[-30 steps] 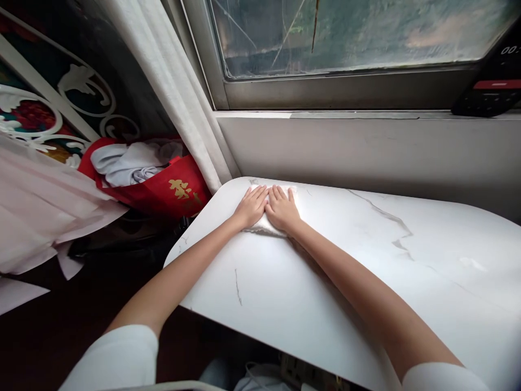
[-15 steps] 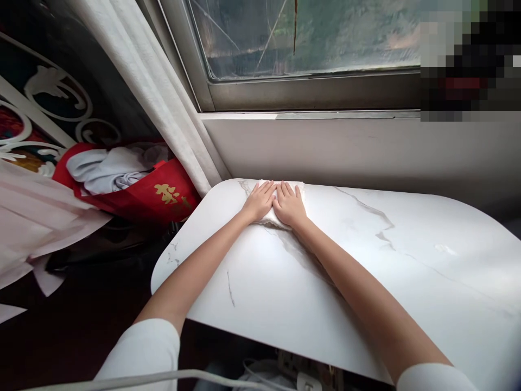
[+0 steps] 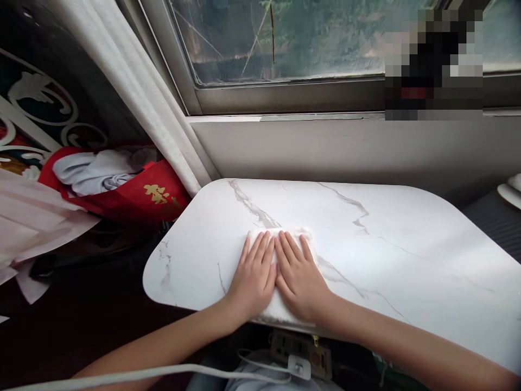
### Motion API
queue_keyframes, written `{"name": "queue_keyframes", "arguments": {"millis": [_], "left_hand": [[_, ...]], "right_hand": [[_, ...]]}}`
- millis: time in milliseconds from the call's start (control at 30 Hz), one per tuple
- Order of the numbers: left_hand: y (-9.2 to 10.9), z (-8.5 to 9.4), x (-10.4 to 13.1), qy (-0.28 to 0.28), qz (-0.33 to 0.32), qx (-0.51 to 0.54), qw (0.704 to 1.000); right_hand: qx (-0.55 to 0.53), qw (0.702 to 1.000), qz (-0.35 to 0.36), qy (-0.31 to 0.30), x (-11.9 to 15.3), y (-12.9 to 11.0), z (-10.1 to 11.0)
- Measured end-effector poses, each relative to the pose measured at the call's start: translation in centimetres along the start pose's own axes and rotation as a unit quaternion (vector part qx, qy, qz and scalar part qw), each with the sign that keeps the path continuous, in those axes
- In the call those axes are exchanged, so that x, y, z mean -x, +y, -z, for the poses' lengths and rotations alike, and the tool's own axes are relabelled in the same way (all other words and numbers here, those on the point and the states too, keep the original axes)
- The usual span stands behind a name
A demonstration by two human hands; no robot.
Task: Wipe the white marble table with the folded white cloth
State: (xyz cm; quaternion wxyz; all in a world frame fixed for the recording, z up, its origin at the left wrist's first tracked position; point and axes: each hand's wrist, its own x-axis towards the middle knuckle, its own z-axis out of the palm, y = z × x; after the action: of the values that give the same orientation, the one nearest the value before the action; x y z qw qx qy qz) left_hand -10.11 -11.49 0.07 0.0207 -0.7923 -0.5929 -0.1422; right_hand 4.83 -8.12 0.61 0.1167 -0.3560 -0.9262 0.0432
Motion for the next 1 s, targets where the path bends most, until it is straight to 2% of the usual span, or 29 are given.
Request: {"name": "queue_keyframes", "arguments": {"millis": [133, 200, 267, 367, 567, 700, 867, 1000], "left_hand": [[1.9, 0.2, 1.6, -0.023, -0.024, 0.025, 0.999], [2.1, 0.1, 1.2, -0.03, -0.029, 0.032, 0.999], [1.7, -0.3, -0.2, -0.033, -0.027, 0.035, 0.998], [0.5, -1.3, -4.1, -0.03, -0.009, 0.028, 0.999], [-2.8, -3.7, -14.8, -0.035, 0.012, 0.008, 0.999], [-3.7, -5.0, -20.3, -0.034, 0.016, 0.009, 0.999], [-3.3, -6.0, -24.3, -0.033, 0.0, 0.019, 0.999], [-3.1, -6.1, -25.5, -0.047, -0.021, 0.019, 0.998]], "right_hand": [[-0.026, 0.999, -0.004, -0.023, 2.8, -0.3, 1.0], [-0.04, 0.998, -0.017, -0.038, 2.8, 0.2, 1.3], [-0.055, 0.997, -0.037, -0.049, 1.7, 1.2, 1.4], [-0.067, 0.994, -0.074, -0.044, -1.4, 3.7, 1.2], [-0.018, 0.99, -0.142, 0.011, -9.2, 10.3, 0.1], [0.004, 0.985, -0.173, 0.022, -12.3, 14.3, 0.0], [0.018, 0.97, -0.234, 0.061, -13.3, 16.8, -0.1], [0.022, 0.957, -0.277, 0.083, -13.1, 16.9, -0.1]]}}
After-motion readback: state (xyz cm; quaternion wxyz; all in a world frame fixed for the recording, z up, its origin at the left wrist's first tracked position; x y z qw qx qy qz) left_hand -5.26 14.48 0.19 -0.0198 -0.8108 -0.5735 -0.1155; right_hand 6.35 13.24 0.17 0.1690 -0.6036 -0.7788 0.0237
